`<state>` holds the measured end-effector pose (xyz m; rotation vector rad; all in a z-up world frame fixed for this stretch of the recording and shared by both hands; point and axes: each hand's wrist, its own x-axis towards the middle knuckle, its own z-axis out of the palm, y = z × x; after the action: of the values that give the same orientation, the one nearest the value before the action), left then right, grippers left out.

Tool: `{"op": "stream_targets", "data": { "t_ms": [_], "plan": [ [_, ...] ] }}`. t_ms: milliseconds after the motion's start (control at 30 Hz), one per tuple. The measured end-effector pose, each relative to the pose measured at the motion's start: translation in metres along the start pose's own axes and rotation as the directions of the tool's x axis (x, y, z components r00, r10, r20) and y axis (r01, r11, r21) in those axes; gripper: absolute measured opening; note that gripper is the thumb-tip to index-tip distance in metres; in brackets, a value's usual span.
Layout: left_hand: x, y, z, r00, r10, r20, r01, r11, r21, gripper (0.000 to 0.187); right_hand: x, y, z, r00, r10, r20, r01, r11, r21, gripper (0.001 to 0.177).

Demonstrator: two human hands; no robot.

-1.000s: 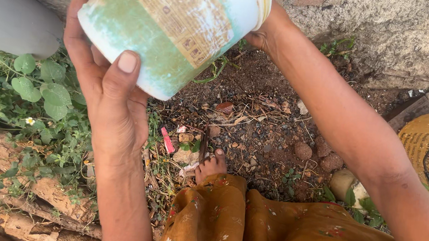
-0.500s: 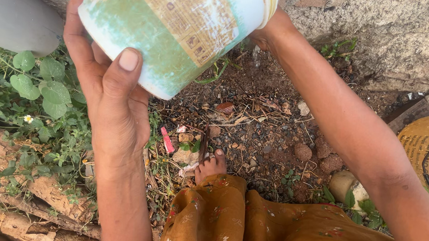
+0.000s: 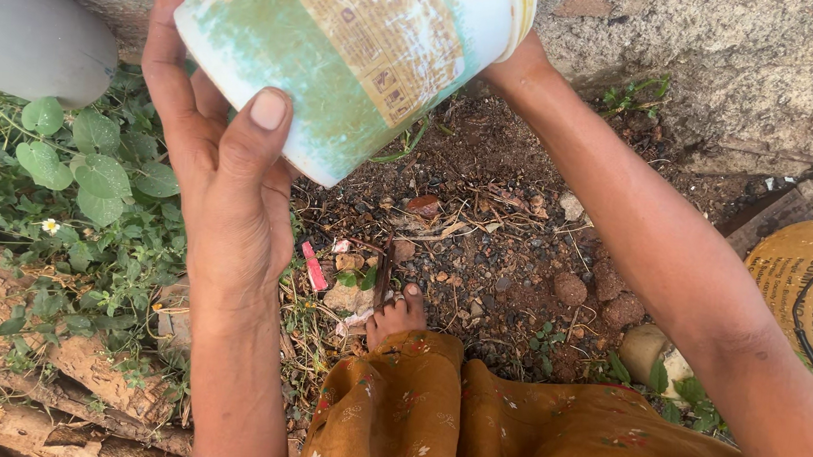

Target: The person tends to a small plant in the soil by hand, using a small container to pour liquid onto the roots and then manually arranging the dirt and debris around the base.

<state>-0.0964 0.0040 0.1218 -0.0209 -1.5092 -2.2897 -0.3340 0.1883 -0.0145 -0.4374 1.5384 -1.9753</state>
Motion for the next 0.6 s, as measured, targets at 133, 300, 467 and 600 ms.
{"op": "stream_targets", "data": {
  "t_ms": [133, 300, 467, 600],
  "plan": [
    [0.0, 0.0, 0.004, 1.0, 0.004, 0.009, -0.004, 1.0, 0.003, 0.091, -0.001, 0.0, -0.002, 1.0, 0.015, 0.002, -0.015, 0.999, 0.039, 0.036],
    [0.003, -0.004, 0.01, 1.0, 0.007, 0.007, -0.007, 0.997, 0.081, 0.092, -0.006, -0.003, -0.006, 0.999, 0.042, 0.0, -0.042, 0.993, 0.115, 0.039],
    [0.003, -0.008, 0.014, 1.0, 0.011, 0.021, -0.013, 0.995, 0.102, 0.089, -0.009, -0.008, -0.01, 0.997, 0.071, 0.003, -0.07, 0.982, 0.173, 0.041],
    [0.002, -0.009, 0.015, 1.0, 0.007, 0.022, -0.009, 0.997, 0.078, 0.088, -0.011, -0.009, -0.013, 0.994, 0.111, -0.004, -0.107, 0.969, 0.222, 0.043]
  ]
}}
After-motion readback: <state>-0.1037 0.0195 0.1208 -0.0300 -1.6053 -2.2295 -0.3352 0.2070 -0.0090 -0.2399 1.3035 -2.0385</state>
